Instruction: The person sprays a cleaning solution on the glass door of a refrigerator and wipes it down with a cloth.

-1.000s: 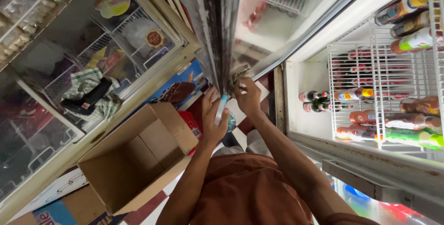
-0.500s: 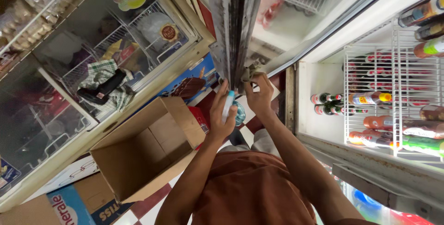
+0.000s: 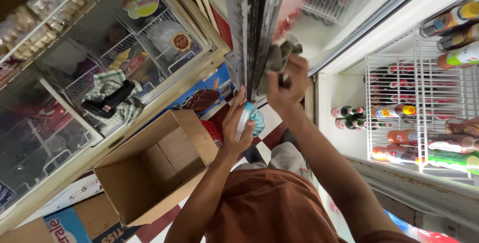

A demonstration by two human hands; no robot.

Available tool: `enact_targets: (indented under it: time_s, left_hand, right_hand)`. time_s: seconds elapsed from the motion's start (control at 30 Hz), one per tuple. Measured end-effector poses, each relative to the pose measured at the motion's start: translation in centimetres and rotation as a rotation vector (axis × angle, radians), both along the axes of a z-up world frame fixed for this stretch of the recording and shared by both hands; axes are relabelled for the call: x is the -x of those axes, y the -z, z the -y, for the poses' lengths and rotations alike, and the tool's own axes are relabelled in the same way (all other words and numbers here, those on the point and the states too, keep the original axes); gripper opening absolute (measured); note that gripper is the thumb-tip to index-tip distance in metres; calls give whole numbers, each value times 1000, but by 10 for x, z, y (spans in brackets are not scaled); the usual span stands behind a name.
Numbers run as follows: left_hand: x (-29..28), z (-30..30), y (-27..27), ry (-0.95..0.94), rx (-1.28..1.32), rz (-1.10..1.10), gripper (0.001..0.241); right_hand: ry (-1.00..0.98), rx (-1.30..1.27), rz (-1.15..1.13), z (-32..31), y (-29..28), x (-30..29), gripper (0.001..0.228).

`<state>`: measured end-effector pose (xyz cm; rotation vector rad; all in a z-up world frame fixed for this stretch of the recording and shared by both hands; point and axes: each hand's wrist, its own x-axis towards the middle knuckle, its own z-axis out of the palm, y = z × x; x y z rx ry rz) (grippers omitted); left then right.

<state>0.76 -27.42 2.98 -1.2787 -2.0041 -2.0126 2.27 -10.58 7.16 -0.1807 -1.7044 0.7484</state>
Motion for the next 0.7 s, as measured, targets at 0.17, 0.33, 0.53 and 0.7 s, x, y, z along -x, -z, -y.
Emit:
enact_targets:
  time_s: [0.17,0.33,0.53,0.7]
  left_hand:
    - [-3,5,24,12,67,45,51]
    - [-9,1,46,18,106,76,49]
    - [-8,5,59,60,122,179,47]
    - [-17,10,65,10,233,121,36]
  right_hand:
    - [-24,57,198,15,115,-14,20]
    - [-193,615,604,24,178,-22,19]
    - [-164,651,270,35,146,-19,15]
    - [-167,731,268,35,143,-12,20]
